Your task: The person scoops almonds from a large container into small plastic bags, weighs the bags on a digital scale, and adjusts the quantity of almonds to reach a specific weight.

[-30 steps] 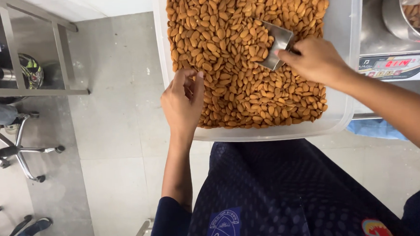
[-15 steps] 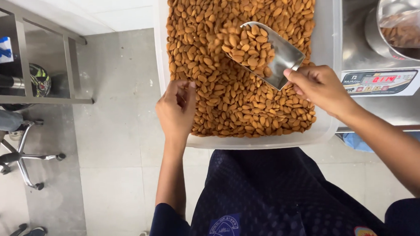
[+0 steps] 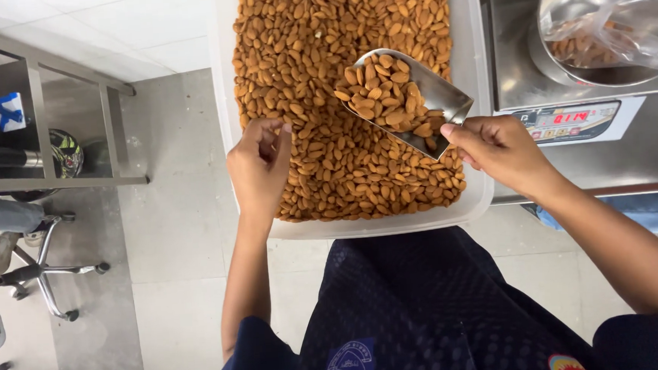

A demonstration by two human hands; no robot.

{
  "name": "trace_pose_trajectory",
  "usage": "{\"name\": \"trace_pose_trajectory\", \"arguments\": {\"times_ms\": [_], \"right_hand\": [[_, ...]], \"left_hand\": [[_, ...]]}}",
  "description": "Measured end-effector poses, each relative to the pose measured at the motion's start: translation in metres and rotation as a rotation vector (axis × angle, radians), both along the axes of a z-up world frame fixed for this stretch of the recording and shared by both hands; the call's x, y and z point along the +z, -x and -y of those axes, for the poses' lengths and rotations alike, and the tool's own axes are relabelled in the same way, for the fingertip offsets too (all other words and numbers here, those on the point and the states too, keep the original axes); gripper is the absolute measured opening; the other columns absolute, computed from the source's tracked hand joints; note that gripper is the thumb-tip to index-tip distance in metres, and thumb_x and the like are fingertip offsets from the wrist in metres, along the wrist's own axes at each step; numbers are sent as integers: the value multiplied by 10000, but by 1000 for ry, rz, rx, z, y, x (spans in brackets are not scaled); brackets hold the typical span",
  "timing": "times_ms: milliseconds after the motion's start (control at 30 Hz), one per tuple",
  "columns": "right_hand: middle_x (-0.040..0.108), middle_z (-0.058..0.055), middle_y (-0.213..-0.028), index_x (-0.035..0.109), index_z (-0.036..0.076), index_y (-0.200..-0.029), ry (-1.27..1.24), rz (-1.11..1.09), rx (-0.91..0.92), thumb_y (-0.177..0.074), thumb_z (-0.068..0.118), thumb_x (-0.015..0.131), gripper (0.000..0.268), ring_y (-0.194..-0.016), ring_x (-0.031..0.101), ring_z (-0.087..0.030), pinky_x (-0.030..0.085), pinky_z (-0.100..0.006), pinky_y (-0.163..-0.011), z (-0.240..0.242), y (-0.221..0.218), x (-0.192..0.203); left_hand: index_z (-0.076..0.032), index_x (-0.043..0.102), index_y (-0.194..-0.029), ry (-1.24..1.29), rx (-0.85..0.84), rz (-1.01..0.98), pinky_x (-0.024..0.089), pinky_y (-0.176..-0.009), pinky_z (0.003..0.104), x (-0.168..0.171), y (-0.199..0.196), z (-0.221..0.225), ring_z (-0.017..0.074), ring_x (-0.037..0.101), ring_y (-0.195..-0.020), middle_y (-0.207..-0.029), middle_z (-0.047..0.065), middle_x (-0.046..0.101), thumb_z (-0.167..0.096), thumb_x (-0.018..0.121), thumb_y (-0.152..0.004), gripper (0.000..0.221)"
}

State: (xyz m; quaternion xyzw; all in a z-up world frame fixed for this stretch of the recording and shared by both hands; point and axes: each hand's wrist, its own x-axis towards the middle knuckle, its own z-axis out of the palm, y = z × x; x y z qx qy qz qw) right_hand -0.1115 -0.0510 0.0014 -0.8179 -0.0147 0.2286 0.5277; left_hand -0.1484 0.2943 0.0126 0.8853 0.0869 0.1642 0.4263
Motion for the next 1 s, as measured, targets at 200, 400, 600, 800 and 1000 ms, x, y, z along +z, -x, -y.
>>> {"name": "trace_pose_trajectory", "arguments": {"times_ms": [200,400,600,800,1000], "right_hand": [[456,27,-510,577,42,-603,12,14,-14,-1016,384,636,540,-480,382,-51,315,-264,-456,17,9,0],[487,32,-550,595,52,-647,-62,-23,-107,-1013,373,637,488,-498,391,-46,321,-253,-466,40,17,11],[507,37,-582,575,53,-659,-124,-62,-294,-1007,358,649,467,-509,395,-41,303,-246,-459,85,33,25],[492,16,-583,568,54,-659,-43,-2,-440,-1037,355,625,486,-508,374,-53,270,-249,-464,147,59,55],[480,-7,-613,570,20,-704,31,30,-580,-1099,322,607,499,-523,372,-71,267,-257,-477,199,75,75]], "left_hand": [[-16,692,-957,-59,-119,70,404,-495,243,8,-19,20,79,526,-505,-655,29,631,-103,777,-949,122],[-19,683,-961,-67,-249,73,426,-499,259,23,-40,44,95,571,-511,-670,33,637,-102,771,-960,121],[-25,698,-965,-108,-404,69,481,-521,260,30,-76,76,103,636,-539,-693,43,682,-123,769,-960,121],[-53,720,-984,-153,-711,78,547,-520,257,8,-123,141,105,687,-575,-782,57,732,-176,716,-997,124],[-92,661,-951,-125,-908,-34,558,-546,316,27,-161,246,140,707,-550,-677,46,723,-342,673,-986,253]]}}
